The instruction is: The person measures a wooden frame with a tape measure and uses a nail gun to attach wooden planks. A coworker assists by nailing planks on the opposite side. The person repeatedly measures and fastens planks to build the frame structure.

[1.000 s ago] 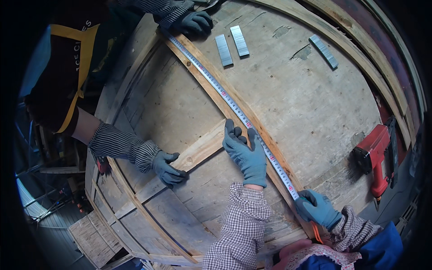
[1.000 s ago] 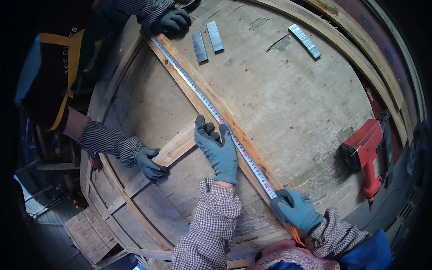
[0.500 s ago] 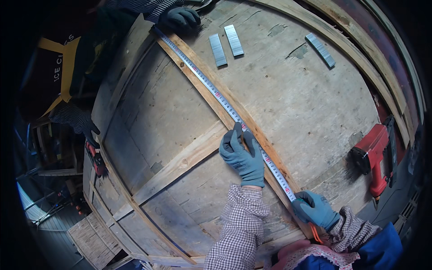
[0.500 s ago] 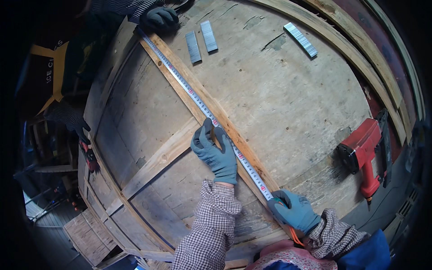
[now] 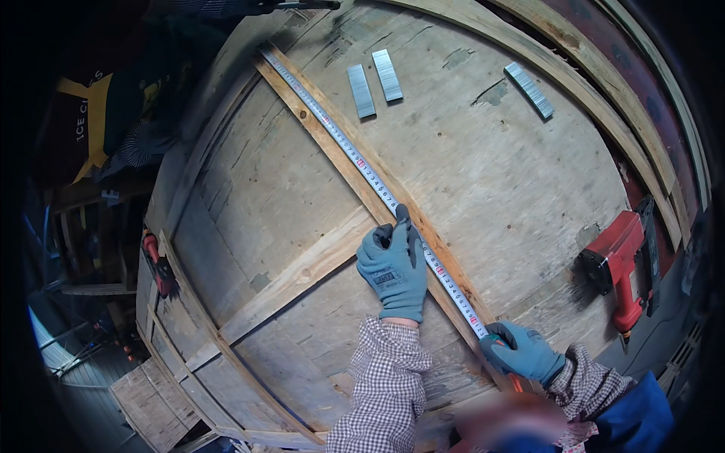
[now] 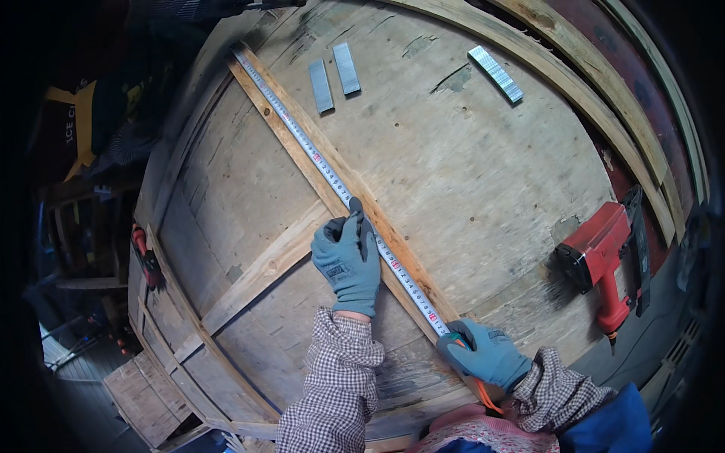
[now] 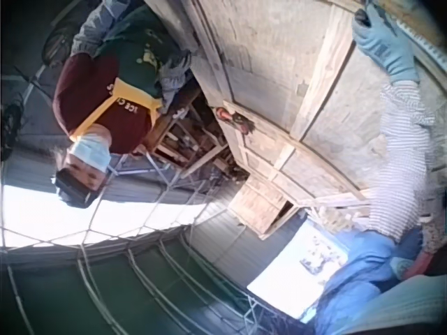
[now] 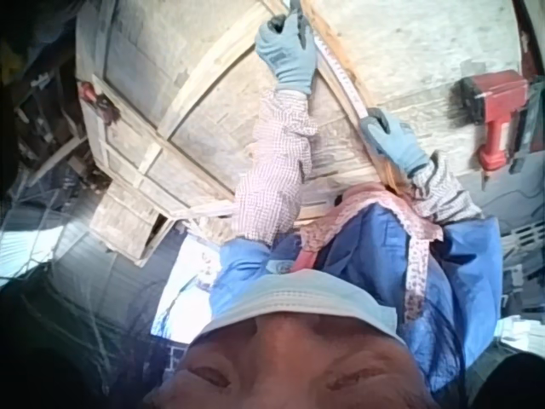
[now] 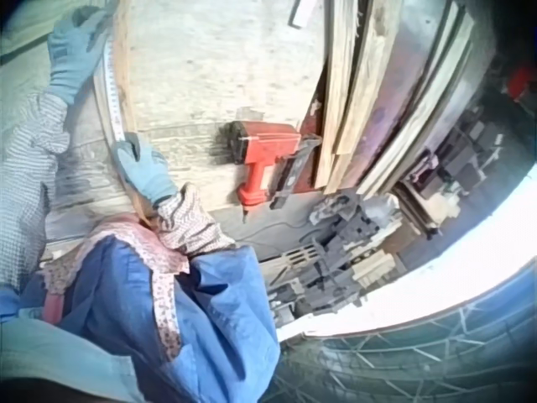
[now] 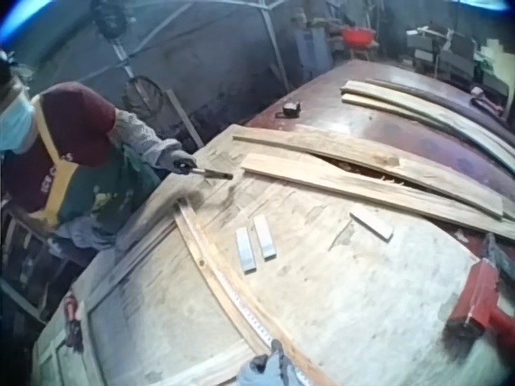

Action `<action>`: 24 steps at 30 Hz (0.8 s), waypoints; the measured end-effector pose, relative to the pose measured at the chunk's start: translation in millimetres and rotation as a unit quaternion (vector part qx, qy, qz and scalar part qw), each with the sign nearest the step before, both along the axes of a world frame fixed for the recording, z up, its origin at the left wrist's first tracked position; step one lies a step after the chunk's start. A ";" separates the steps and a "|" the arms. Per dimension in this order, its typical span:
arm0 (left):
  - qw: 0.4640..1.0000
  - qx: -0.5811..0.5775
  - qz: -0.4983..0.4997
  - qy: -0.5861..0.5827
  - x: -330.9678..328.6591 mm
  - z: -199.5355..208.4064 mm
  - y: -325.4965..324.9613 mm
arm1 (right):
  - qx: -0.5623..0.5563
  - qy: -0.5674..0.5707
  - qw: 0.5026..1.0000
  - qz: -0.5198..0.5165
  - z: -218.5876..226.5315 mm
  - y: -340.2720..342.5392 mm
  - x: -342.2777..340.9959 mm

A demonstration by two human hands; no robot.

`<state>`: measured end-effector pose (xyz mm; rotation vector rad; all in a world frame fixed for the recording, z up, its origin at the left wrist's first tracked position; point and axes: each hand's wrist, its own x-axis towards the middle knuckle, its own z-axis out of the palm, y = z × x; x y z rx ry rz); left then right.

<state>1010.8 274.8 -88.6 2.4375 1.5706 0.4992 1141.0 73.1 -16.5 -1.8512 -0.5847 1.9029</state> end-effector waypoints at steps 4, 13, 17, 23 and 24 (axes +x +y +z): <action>0.994 -0.073 -0.065 0.043 -8.0 33.6 18.8 | 0.053 -0.094 0.988 0.109 10.4 11.4 7.7; 0.991 0.005 -0.075 0.114 -97.6 -6.6 56.5 | -0.003 -0.073 0.992 0.104 2.9 17.2 5.4; 0.994 -0.005 -0.047 0.101 -105.2 -21.1 55.6 | -0.014 -0.064 0.995 0.079 13.2 23.3 7.8; 0.996 0.004 -0.024 0.087 -102.2 -20.5 56.1 | -0.045 0.000 0.999 -0.002 7.5 16.6 4.1; 0.996 0.004 -0.024 0.084 -102.2 -19.9 56.4 | -0.053 0.009 0.999 0.001 2.1 13.5 4.3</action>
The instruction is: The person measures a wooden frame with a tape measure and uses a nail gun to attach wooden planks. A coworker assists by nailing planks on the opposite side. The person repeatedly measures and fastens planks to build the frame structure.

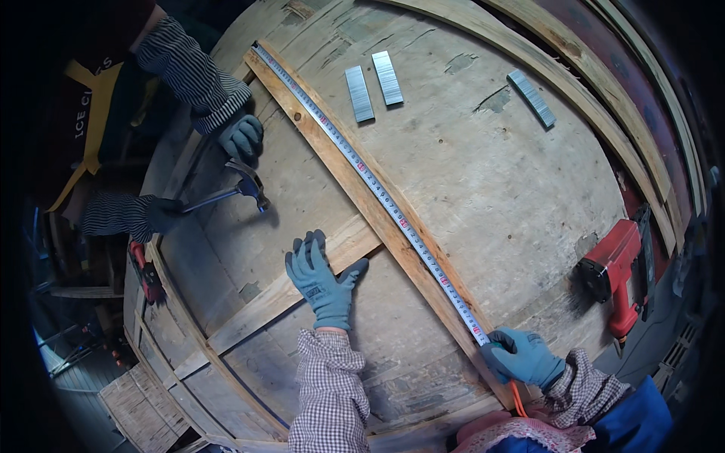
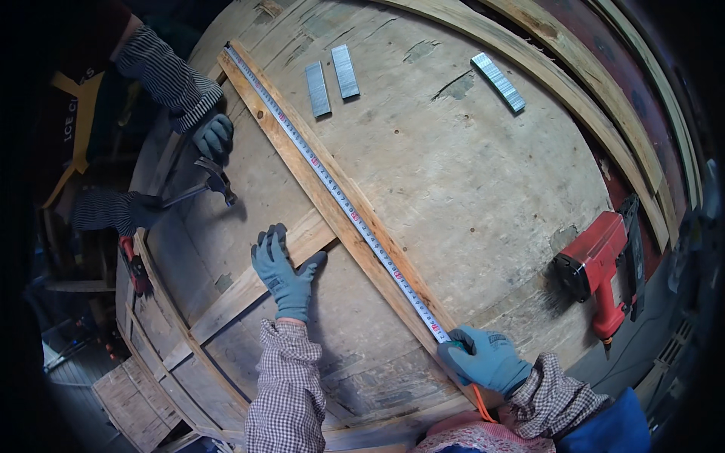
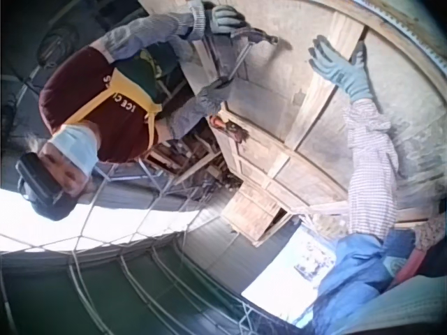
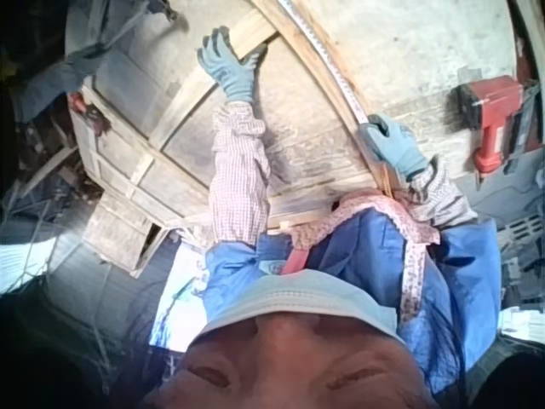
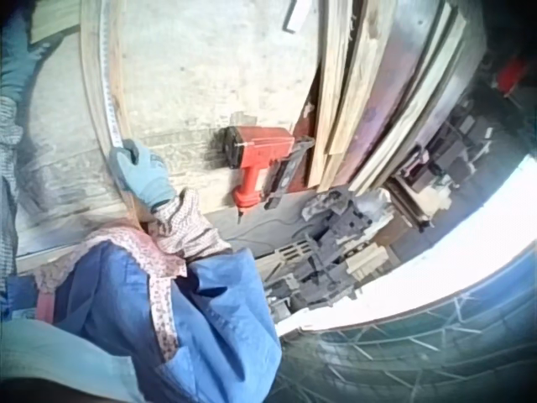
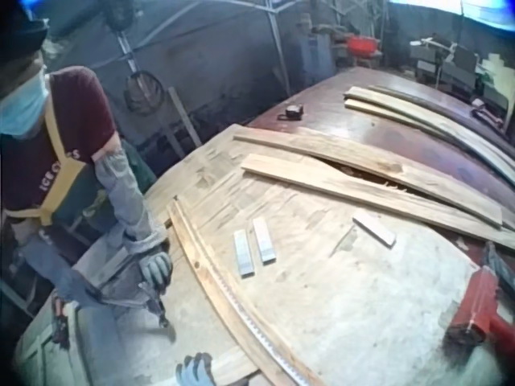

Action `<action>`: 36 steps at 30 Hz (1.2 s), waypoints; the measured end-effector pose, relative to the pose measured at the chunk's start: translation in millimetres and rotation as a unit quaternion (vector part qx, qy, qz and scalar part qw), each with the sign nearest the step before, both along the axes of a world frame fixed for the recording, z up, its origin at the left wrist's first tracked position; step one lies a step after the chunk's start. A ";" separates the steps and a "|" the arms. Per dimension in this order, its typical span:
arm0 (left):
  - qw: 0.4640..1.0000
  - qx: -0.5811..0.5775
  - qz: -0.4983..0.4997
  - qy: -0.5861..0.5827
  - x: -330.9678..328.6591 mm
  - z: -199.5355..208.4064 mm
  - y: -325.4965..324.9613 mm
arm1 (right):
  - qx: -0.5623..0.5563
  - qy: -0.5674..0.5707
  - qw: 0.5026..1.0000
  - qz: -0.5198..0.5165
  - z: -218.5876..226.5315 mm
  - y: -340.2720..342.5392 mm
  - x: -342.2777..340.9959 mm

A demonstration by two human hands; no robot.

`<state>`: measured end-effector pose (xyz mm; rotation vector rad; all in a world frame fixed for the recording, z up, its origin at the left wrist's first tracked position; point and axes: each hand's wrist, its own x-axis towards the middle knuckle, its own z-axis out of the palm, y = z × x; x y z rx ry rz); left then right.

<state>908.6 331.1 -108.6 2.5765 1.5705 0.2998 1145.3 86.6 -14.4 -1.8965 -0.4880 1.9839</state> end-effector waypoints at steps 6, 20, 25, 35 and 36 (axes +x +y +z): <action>1.000 -0.003 -0.001 -0.030 -0.8 3.1 1.4 | -0.006 -0.007 1.000 0.009 0.0 4.0 -0.8; 0.995 0.074 0.023 -0.063 3.5 8.6 -49.2 | 0.000 -0.044 0.997 0.060 9.1 16.8 6.1; 0.993 -0.047 0.049 -0.102 -14.1 18.8 -152.5 | -0.005 -0.012 0.999 0.038 7.9 13.0 5.6; 0.993 -0.117 -0.018 -0.017 -26.0 4.6 -189.0 | 0.012 0.001 0.999 0.052 -8.8 -1.8 4.1; 0.993 -0.114 -0.017 -0.017 -26.2 3.8 -190.0 | 0.012 0.012 0.999 0.046 -13.2 -4.6 3.9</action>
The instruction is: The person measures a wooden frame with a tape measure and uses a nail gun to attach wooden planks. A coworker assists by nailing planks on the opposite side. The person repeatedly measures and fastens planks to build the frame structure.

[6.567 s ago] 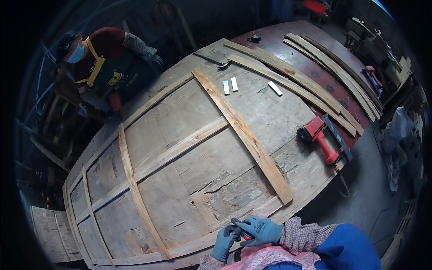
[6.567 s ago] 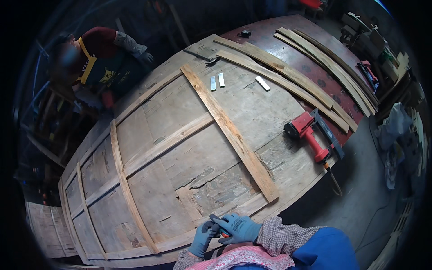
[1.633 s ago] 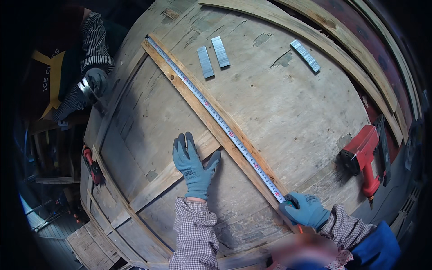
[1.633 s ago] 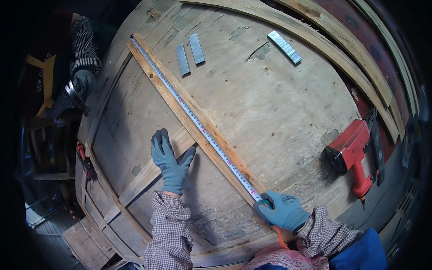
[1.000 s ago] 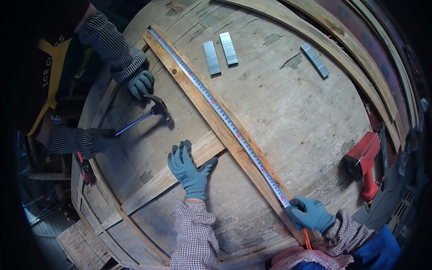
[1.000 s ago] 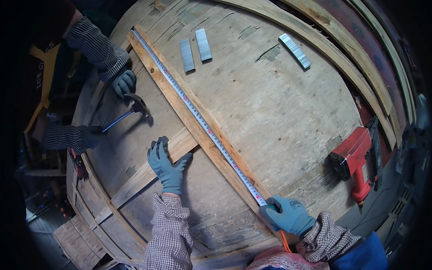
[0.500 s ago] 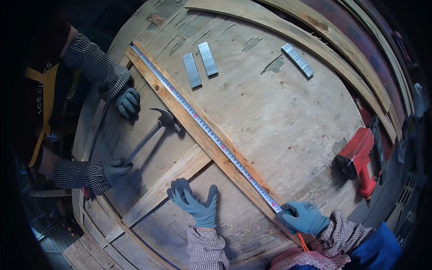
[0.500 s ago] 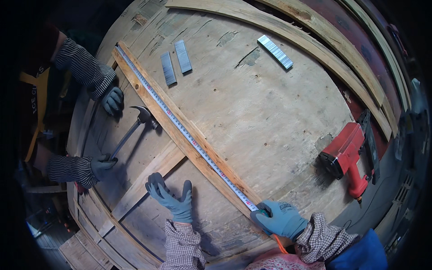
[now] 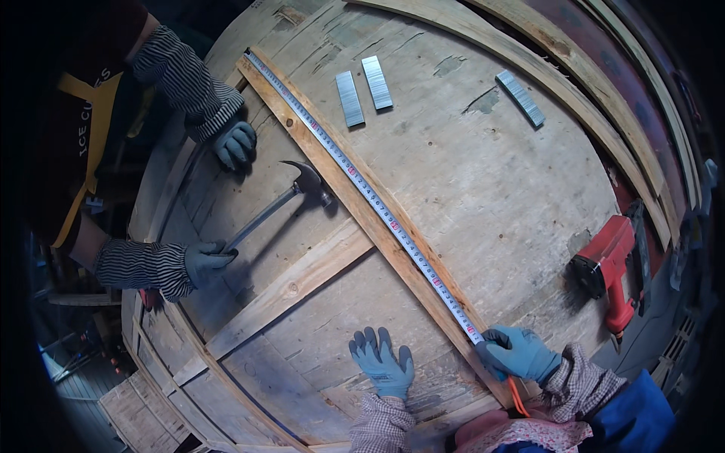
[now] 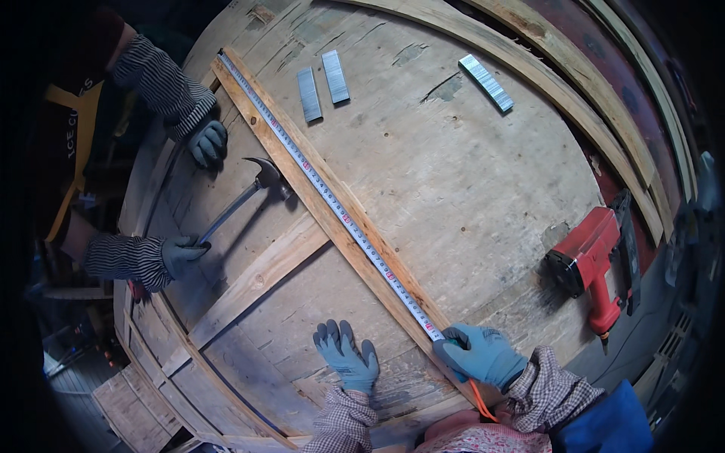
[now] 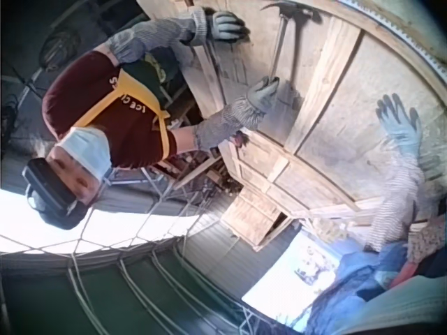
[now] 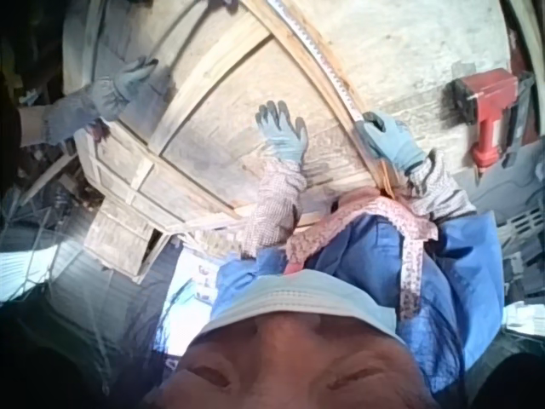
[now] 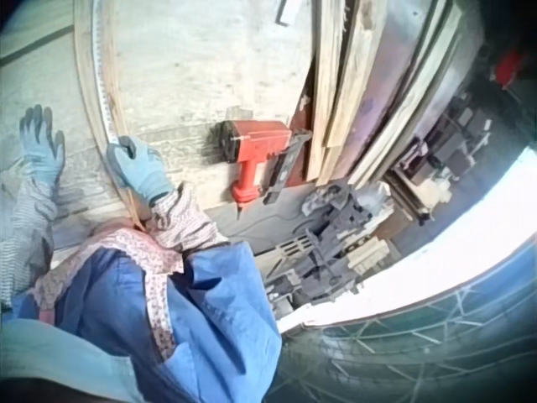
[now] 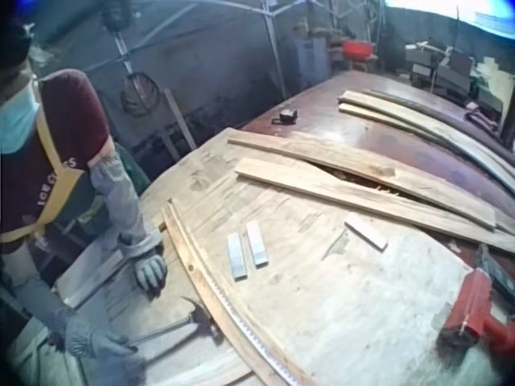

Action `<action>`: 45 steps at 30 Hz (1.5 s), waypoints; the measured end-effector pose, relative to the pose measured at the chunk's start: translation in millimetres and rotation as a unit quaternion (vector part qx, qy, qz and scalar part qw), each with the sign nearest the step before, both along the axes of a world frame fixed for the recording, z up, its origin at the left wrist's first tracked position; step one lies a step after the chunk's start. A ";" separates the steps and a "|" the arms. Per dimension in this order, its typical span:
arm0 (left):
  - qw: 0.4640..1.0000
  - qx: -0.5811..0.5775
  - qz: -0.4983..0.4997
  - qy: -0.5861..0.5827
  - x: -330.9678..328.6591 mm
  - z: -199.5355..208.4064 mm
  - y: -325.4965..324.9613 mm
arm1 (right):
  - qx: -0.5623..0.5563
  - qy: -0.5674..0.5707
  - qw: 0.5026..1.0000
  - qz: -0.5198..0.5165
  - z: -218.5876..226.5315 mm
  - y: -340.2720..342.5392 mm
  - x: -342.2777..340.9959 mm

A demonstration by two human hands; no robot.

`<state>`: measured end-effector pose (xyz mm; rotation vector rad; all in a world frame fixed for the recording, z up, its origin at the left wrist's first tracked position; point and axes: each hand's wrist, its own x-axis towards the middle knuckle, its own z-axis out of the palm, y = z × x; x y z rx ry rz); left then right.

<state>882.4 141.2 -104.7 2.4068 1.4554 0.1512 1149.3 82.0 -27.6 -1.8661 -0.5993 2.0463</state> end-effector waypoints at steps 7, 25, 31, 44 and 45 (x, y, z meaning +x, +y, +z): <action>1.000 0.003 0.002 0.001 1.1 -3.2 -0.7 | -0.060 0.169 0.980 -0.090 3.7 7.4 6.4; 0.987 0.057 -0.101 -0.109 69.5 49.0 54.3 | 0.219 0.117 0.968 0.024 -35.3 -26.0 22.6; 0.989 0.010 -0.148 -0.016 138.5 56.7 122.3 | -0.111 0.184 0.974 -0.065 -16.9 1.2 22.5; 0.991 0.069 -0.113 0.033 141.7 42.9 117.6 | -0.128 0.227 0.956 -0.131 -25.3 -6.3 22.6; 0.991 0.065 -0.108 0.040 142.0 43.3 117.4 | -0.137 0.234 0.953 -0.137 -26.6 -7.5 21.9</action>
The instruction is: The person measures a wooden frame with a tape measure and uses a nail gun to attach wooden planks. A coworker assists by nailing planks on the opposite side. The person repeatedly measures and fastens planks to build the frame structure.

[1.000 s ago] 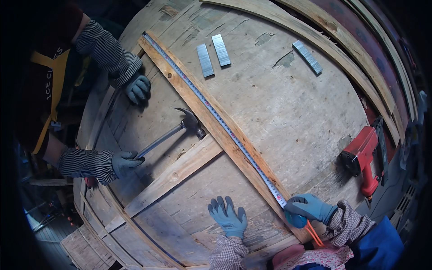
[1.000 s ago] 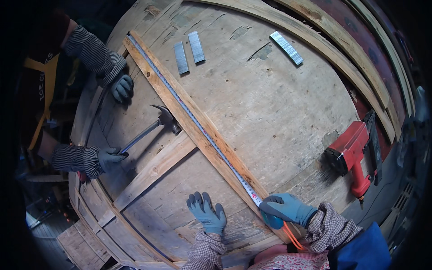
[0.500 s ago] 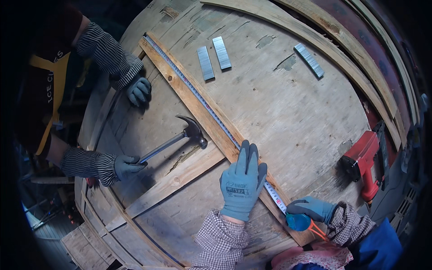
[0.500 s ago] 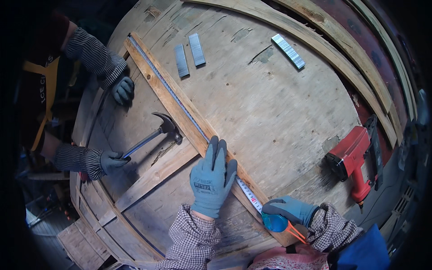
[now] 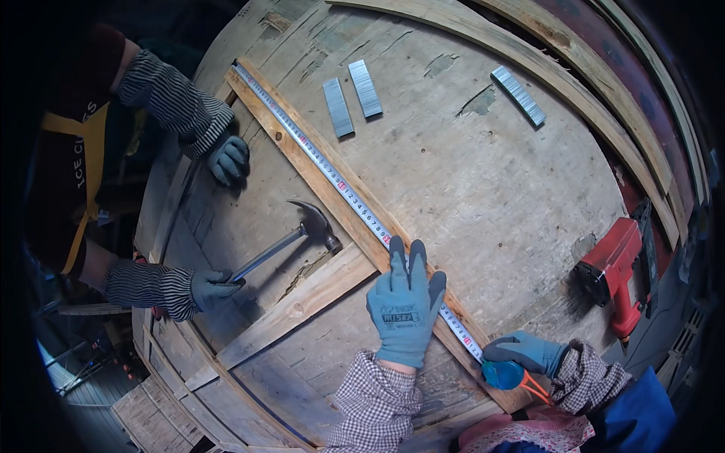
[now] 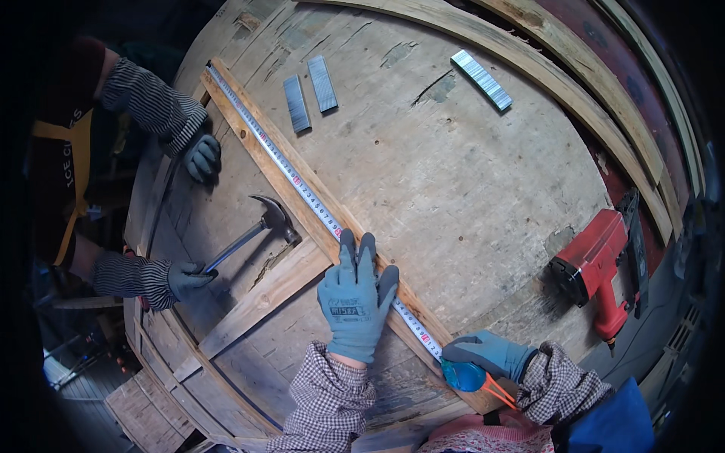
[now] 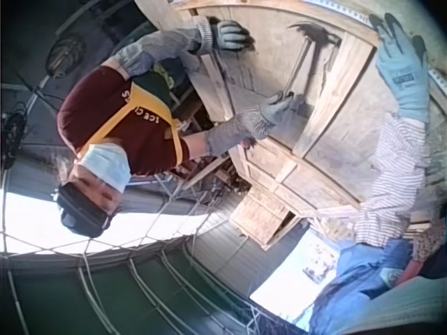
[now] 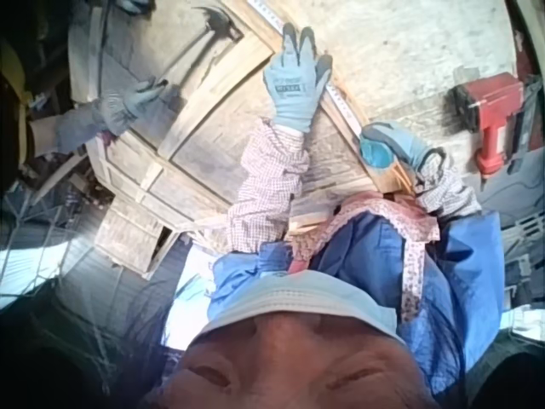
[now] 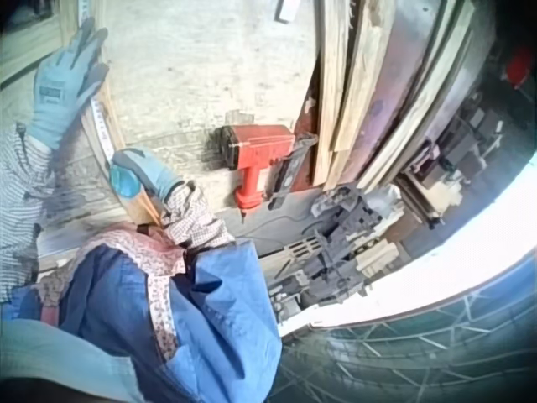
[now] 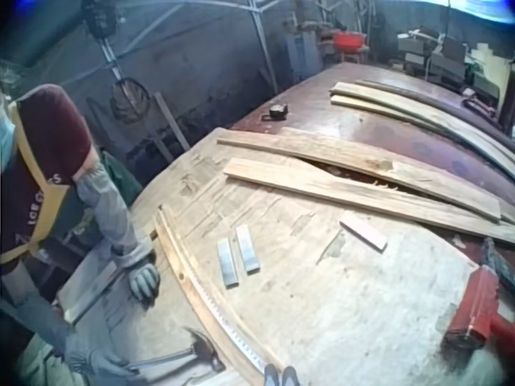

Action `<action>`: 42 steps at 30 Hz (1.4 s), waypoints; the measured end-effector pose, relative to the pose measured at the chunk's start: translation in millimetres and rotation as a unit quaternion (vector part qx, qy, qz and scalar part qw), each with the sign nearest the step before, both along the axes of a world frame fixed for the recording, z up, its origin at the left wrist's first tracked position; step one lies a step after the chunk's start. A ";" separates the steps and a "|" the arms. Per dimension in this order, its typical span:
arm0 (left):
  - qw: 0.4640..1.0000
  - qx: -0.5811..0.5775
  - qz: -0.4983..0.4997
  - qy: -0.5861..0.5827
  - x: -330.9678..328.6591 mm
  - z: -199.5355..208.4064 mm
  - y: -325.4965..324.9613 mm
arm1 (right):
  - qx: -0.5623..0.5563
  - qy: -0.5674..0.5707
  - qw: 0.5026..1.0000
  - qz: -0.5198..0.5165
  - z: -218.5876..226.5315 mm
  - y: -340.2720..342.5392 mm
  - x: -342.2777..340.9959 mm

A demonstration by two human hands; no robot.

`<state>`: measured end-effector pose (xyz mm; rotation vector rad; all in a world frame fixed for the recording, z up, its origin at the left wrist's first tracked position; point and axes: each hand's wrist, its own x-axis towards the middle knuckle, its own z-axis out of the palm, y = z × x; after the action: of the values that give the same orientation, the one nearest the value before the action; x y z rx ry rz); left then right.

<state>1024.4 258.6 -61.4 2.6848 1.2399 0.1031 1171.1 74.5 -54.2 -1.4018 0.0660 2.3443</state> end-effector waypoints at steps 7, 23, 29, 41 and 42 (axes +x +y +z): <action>0.998 -0.057 0.006 0.020 1.4 8.2 6.8 | 0.056 -0.025 0.998 0.026 -1.8 -0.5 1.3; 0.996 -0.084 -0.008 0.001 3.0 10.4 8.7 | 0.088 0.011 0.996 0.003 -2.1 -8.7 -7.0; 0.991 -0.132 0.010 0.009 5.7 18.4 5.1 | 0.264 -0.258 0.897 0.243 25.4 2.4 -12.1; 0.988 -0.151 0.034 -0.013 -0.5 11.9 -16.3 | 0.361 -0.317 0.840 0.255 24.8 1.7 -15.7; 0.987 -0.155 0.035 -0.013 -0.3 12.2 -15.8 | 0.378 -0.325 0.829 0.255 27.5 4.7 -16.0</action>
<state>1024.2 242.8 -49.2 2.3678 1.2299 -0.0435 1155.1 79.1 -26.7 -1.7747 -1.4116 1.7032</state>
